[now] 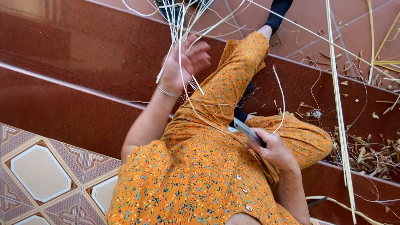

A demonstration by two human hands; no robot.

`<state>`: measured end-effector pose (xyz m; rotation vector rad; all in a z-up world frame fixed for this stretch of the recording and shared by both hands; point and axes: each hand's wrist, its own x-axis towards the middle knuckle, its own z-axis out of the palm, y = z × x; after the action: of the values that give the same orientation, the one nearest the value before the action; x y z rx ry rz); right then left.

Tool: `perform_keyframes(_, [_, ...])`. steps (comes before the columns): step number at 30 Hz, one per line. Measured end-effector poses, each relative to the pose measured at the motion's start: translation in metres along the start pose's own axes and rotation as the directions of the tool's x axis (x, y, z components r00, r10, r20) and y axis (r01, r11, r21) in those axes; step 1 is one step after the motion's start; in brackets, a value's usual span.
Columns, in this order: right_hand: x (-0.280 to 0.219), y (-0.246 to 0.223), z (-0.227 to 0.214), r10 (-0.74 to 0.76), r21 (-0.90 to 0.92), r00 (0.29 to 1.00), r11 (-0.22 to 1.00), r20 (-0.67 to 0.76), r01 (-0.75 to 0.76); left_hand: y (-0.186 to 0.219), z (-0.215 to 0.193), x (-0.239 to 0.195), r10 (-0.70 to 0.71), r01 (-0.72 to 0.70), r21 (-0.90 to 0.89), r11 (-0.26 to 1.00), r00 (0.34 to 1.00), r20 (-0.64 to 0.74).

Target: The person sits on a tiled floor and uses a knife to split long bamboo strips into thinner strands. They hold the bamboo with one hand and draw the knife along its length to peel off thin layers, repeating the process on multiple pieces.

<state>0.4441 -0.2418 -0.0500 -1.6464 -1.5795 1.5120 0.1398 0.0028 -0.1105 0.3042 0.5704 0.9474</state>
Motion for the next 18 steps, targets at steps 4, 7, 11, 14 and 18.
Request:
perform_keyframes(4, [0.006, 0.004, -0.001, 0.116, -0.026, 0.991, 0.993, -0.071, -0.118, 0.057, -0.009, -0.01, 0.17, -0.213, -0.118, 0.97, 0.94, -0.295])
perform_keyframes(7, [0.008, 0.012, 0.003, 0.089, -0.077, 0.986, 0.992, -0.141, -0.1, 0.082, -0.03, -0.037, 0.258, -0.25, 0.068, 0.966, 0.95, -0.176])
perform_keyframes(11, [0.017, 0.024, -0.002, 0.117, -0.225, 0.967, 0.96, -0.226, -0.169, 0.143, -0.058, -0.073, 0.519, -0.382, 0.393, 0.836, 0.783, -0.344])
perform_keyframes(14, [0.022, 0.031, -0.007, 0.13, -0.203, 0.96, 0.962, -0.25, -0.183, 0.196, -0.06, -0.094, 0.694, -0.545, 0.431, 0.719, 0.531, -0.486])
perform_keyframes(18, [0.033, 0.031, -0.008, -0.097, -0.291, 0.937, 0.957, -0.335, -0.005, 0.207, -0.034, -0.048, 0.921, -0.56, 0.753, 0.345, 0.356, -0.157])
